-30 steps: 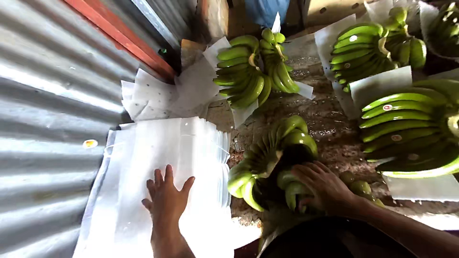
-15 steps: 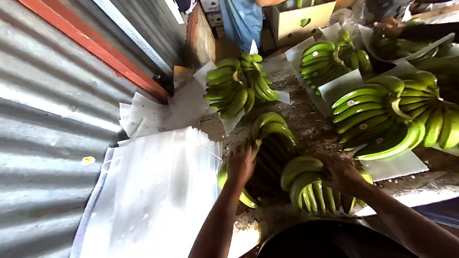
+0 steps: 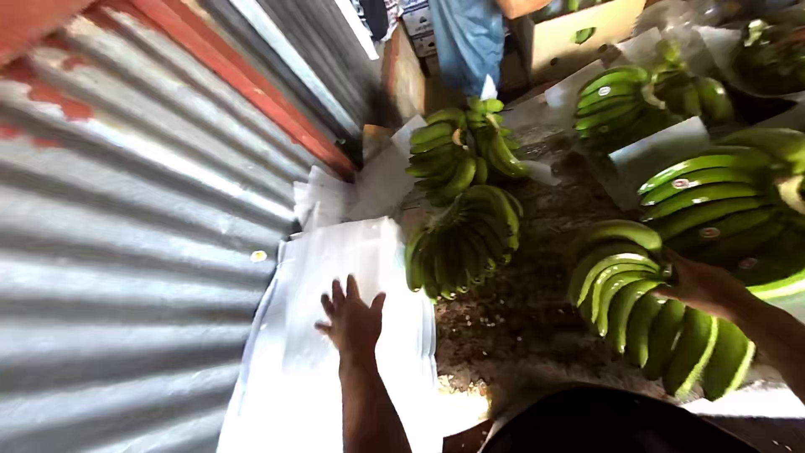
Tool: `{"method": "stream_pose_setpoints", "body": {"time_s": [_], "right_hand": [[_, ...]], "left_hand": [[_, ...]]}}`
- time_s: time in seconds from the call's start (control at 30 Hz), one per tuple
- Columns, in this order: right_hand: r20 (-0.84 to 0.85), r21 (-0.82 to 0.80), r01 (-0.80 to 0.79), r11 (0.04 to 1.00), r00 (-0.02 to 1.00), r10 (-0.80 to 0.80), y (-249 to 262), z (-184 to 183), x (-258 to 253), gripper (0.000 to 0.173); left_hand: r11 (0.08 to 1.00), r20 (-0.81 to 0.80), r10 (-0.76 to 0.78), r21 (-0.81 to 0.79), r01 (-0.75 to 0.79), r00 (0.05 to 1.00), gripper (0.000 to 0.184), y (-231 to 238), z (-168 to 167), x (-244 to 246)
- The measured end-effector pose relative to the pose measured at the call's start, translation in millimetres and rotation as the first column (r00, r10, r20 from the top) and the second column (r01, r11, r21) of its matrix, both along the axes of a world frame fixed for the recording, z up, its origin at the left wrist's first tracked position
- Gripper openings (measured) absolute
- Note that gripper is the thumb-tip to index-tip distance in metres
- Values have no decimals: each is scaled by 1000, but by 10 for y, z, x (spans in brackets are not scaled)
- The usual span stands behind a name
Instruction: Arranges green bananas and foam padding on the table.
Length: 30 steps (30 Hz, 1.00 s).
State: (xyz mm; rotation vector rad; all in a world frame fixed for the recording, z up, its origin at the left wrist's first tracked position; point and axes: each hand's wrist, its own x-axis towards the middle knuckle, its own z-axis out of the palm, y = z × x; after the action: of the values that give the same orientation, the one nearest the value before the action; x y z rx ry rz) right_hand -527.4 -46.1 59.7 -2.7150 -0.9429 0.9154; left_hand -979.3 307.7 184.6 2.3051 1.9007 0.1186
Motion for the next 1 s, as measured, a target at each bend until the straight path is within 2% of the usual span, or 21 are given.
{"method": "stream_pose_setpoints", "body": {"time_s": [0.07,0.13,0.2,0.3,0.37,0.43,0.5,0.57,0.63,0.67,0.73,0.83,0.87,1.0], "right_hand": [[31,-21,27,999,999,-26,84,-9,46,91],[32,-27,39,999,999,-38,211,94,22,82],[17,-56,18,998,1000,-17,380,282,-6,84],[-22,-98,-8,995,1000,6,583,496,-1,84],[-100,-65,57,996,993,-64,563,482,-24,79],[-239,24,257,966,940,-244,386,300,-93,72],[-377,90,469,878,832,-406,176,29,-262,70],[-454,158,606,780,746,-488,60,-203,-427,71],[-510,235,655,718,712,-483,-43,-340,-541,74],[-517,274,645,713,724,-456,-121,-386,-582,72],[-488,325,601,730,768,-415,-273,-446,-619,59],[-474,355,584,730,785,-398,-420,-575,-599,48],[-487,363,589,722,781,-391,-450,-624,-589,47],[-550,319,597,736,749,-370,-447,-655,-486,46]], "left_hand": [[989,-51,121,-81,-125,991,85,-156,-102,-431],[988,-16,138,-70,-138,990,84,-278,-203,-728],[988,64,151,-39,-149,986,72,-337,-213,-866],[983,108,180,21,-183,978,40,-338,-213,-994],[983,146,145,89,-158,979,34,-372,-124,-959],[986,231,18,157,-56,973,35,-508,16,-583],[977,313,-192,148,152,930,34,-753,73,41],[933,434,-337,32,359,835,35,-1028,-16,863],[853,500,-365,-159,497,785,37,-1253,-201,1714],[812,507,-365,-237,533,781,37,-1326,-312,2100],[743,622,-259,-361,564,739,33,-1392,-566,2759],[522,810,-94,-455,721,579,47,-1354,-721,3265],[495,821,-72,-463,735,566,53,-1365,-765,3336],[516,796,49,-537,667,604,63,-1629,-795,3485]]}}
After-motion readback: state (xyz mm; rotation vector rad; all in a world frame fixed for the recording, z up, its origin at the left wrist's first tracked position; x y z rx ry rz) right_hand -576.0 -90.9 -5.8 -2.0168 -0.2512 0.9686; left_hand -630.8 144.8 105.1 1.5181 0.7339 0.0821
